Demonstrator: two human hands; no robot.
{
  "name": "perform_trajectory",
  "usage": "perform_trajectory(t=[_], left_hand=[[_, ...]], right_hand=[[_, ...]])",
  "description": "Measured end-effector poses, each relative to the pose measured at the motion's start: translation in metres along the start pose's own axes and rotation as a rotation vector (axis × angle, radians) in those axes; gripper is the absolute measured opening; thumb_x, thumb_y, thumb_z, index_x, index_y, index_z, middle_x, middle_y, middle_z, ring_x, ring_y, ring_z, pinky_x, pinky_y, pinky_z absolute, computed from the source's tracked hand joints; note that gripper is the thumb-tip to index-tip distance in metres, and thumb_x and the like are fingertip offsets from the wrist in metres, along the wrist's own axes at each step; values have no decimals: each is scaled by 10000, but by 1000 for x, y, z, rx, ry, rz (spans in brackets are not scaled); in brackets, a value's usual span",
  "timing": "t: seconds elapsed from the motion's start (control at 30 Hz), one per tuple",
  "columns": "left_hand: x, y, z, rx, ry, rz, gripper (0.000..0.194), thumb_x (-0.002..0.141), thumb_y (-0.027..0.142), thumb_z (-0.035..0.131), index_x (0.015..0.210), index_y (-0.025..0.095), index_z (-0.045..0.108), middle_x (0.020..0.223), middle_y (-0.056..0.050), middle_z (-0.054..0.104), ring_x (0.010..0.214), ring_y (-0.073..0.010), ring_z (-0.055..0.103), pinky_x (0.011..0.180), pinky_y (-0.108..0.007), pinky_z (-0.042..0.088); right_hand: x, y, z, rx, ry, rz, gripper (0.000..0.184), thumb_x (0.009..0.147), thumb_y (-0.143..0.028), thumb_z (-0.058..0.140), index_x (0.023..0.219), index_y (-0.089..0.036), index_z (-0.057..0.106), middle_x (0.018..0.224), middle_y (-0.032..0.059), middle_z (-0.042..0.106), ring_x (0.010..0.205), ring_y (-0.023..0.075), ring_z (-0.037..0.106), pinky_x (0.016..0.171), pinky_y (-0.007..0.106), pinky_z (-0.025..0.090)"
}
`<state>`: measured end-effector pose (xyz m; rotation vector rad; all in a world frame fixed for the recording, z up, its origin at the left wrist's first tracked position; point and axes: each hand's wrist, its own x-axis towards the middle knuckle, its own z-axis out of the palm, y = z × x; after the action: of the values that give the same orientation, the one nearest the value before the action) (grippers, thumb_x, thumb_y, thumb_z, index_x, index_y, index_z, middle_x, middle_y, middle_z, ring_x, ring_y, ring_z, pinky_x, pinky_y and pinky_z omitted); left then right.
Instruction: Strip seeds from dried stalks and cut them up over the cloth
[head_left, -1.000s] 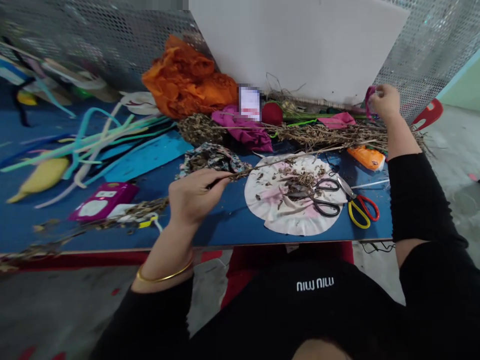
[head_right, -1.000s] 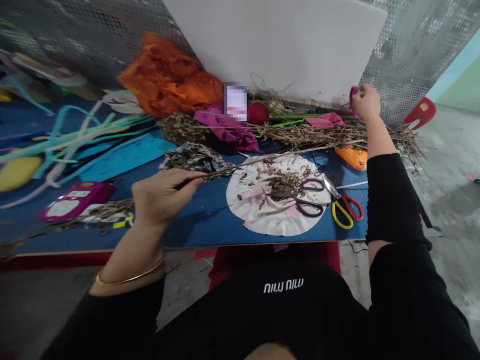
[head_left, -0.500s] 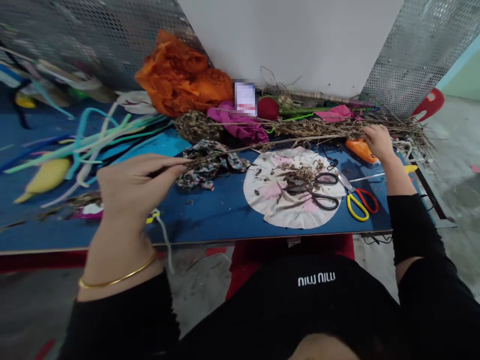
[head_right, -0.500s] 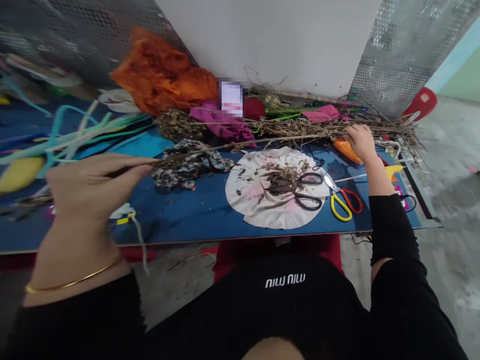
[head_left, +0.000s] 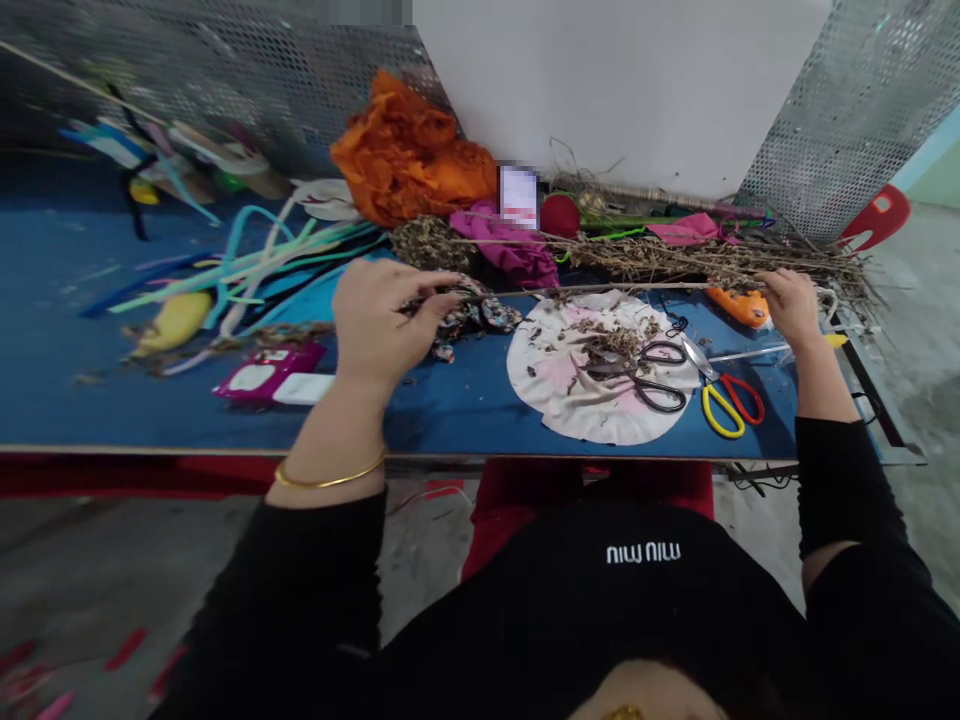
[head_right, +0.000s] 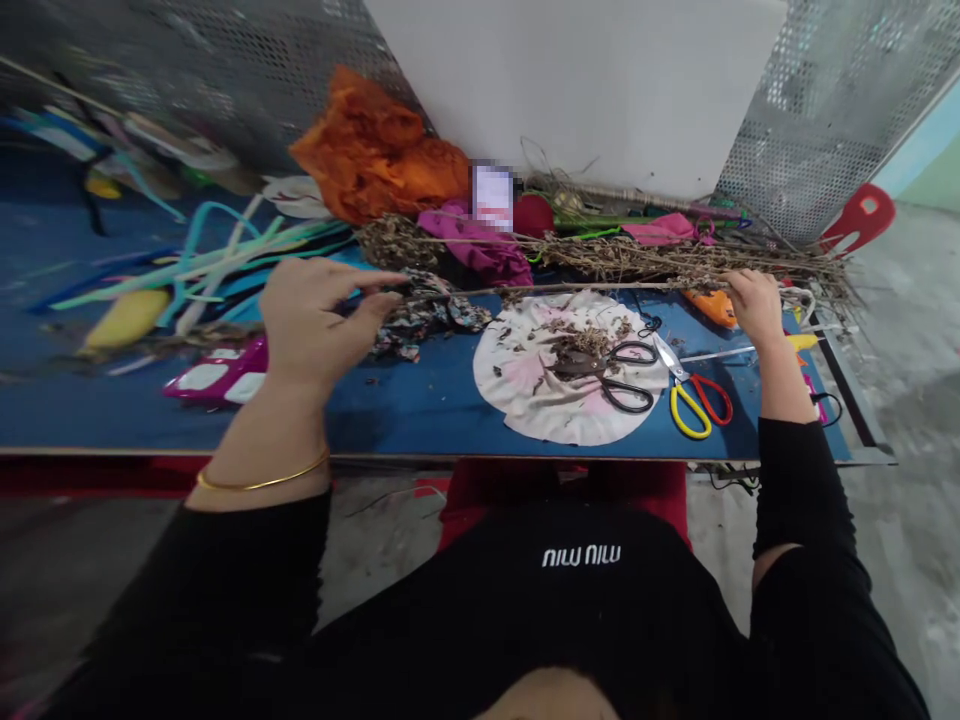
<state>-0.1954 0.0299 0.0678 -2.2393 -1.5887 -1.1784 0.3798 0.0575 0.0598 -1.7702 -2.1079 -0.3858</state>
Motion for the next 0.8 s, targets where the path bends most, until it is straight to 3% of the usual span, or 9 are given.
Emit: perform_trajectory(t=[0.13,0.23,0.3,0.4,0.47,0.57,0.63,0.8], left_hand=[[14,33,-1,-24,152,40,545,945,715,539,1014,252,817,800,-29,697,875,-214,633,968,-432,476],[19,63,12,-175,160,102,480,962,655,578,965,241,822,780,-29,704,853,-207,627,922,-402,484],[16,83,30,-322,124,6,425,981,555,583,878,213,812,811,-54,729,860,-209,634,865,-376,494],[10,107,67,-638,-127,-220,348,930,484,663,824,177,786,800,-59,740,753,-179,625,732,-322,487],[9,120,90,-839,-258,-381,351,853,493,760,941,154,784,805,-50,725,719,-160,599,684,-295,467],[16,138,114,-1104,-275,-489,596,745,541,879,1181,162,729,906,-49,696,776,-143,587,702,-264,462],[23,152,125,-1245,-286,-551,633,782,638,835,1216,194,712,900,-40,662,733,-124,551,646,-249,425],[34,182,145,-1323,-254,-764,576,921,749,602,951,192,747,772,-25,575,615,-110,470,556,-278,368]], right_hand=[[-2,-10,11,46,18,50,421,930,-232,418,1204,-210,738,1097,157,763,1059,305,666,909,423,462],[-2,-26,23,73,51,80,413,955,-255,424,1213,-208,742,1152,153,771,1070,293,682,909,403,476],[-1,-38,31,108,89,78,397,966,-265,432,1201,-218,748,1183,137,774,1084,283,688,917,391,485],[1,-59,41,164,152,60,366,979,-291,454,1170,-217,757,1145,118,785,1044,271,698,896,372,497],[-1,-75,47,185,192,52,357,990,-314,467,1157,-208,765,1092,115,786,986,264,699,858,359,493],[-7,-102,51,186,222,33,380,1018,-331,452,1185,-210,771,1001,102,774,916,252,688,804,342,465],[-12,-120,51,170,211,11,400,1034,-337,438,1222,-209,767,957,93,762,869,241,677,764,331,441],[-25,-150,46,125,124,-21,445,1071,-365,394,1303,-199,735,986,99,753,792,208,644,700,317,395]])
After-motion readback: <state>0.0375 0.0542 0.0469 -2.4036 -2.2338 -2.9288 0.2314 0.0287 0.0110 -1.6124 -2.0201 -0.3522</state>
